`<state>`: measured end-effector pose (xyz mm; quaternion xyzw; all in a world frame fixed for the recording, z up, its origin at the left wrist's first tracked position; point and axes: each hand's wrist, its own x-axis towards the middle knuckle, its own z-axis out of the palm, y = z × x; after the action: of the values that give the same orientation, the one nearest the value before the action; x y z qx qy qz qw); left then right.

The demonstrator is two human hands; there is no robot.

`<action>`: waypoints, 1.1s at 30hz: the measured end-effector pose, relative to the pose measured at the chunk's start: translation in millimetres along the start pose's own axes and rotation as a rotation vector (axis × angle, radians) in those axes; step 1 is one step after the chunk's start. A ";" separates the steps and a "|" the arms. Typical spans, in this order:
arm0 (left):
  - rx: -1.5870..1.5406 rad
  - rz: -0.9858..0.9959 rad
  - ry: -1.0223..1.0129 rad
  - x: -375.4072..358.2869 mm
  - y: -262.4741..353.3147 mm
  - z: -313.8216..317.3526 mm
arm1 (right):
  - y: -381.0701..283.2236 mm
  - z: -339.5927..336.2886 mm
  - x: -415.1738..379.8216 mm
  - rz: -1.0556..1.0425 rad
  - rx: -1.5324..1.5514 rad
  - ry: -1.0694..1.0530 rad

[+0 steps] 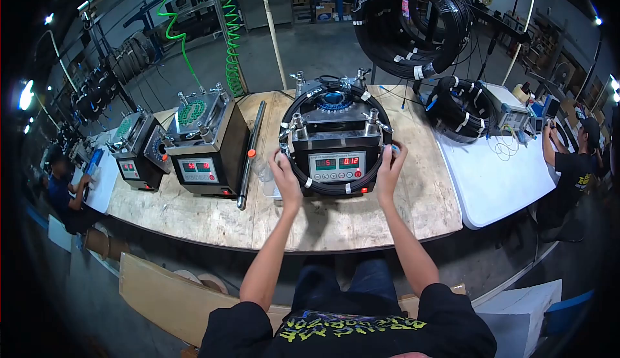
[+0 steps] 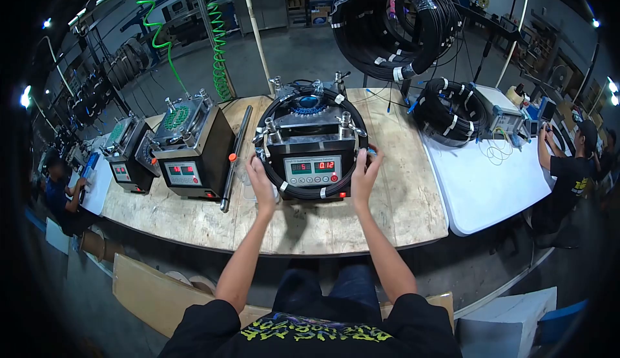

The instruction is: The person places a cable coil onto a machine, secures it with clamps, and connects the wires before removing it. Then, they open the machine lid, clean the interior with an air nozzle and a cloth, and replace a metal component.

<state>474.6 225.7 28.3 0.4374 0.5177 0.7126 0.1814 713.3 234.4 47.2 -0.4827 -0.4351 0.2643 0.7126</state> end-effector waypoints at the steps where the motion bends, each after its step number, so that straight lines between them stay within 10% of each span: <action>1: -0.038 -0.055 -0.016 14.3 -5.8 0.7 | -4.1 -2.6 9.3 0.052 0.000 -0.030; 24: 0.070 -0.453 -0.510 101.6 37.7 0.7 | -18.7 13.1 103.9 -0.126 -0.007 -0.413; 33: 0.132 0.059 -0.806 166.6 81.1 35.2 | -58.9 45.1 166.9 -0.175 -0.211 -0.695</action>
<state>427.1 332.3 176.4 0.7071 0.4371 0.4541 0.3206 751.7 364.8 169.2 -0.3960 -0.7154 0.3043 0.4886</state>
